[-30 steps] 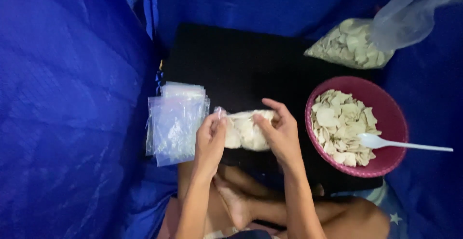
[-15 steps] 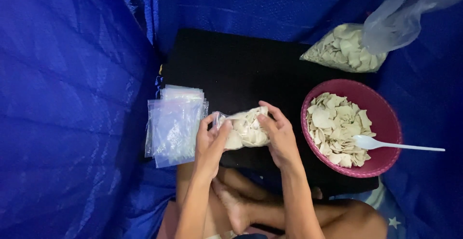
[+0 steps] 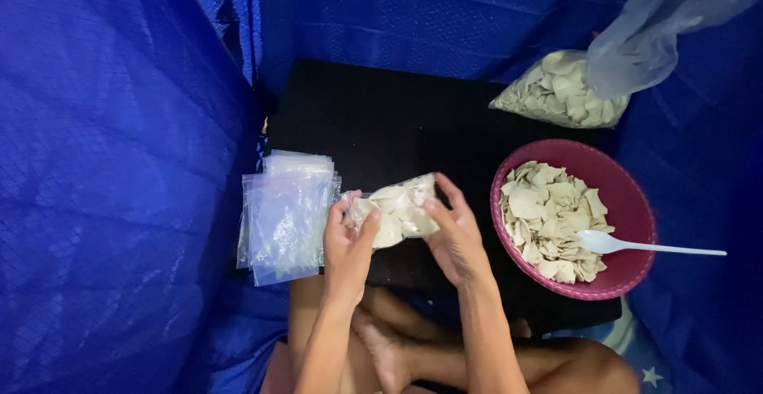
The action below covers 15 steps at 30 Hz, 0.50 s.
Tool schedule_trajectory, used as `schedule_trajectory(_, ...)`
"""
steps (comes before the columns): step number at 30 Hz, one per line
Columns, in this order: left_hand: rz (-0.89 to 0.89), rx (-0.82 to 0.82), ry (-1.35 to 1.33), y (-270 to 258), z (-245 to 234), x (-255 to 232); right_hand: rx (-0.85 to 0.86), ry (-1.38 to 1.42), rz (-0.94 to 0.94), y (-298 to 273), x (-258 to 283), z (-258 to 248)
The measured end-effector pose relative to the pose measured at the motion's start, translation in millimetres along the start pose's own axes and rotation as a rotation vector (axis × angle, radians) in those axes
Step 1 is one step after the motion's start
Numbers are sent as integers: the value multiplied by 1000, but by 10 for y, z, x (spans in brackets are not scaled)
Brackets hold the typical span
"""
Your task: A person manually fills small plastic zip-lock bags with food chips from a bowl using a spoon and their hands, then seals the bags.
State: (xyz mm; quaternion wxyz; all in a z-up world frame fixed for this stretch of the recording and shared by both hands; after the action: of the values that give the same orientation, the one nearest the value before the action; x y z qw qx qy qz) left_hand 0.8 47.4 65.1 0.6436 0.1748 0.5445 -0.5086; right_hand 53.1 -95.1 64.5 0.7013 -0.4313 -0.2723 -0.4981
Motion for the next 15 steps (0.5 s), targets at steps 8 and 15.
schedule_trajectory(8, -120, 73, -226, -57, -45, 36, -123, -41, -9, 189, -123, -94)
schedule_trajectory(15, -326, 223, -299, 25, -108, 288, -2, -308, 20, 346, -168, -106)
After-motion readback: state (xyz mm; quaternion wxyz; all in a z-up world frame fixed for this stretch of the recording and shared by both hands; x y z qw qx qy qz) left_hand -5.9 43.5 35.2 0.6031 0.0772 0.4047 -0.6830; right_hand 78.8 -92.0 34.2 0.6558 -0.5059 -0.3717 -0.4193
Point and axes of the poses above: each hand's wrist, its own y-axis towards the middle knuckle, its own z-axis out of the palm, x = y × z, the point moved 1 cm from there along y, towards the middle knuckle, and after that the axes turned 4 degrees about -y, right-handed, at the moved point
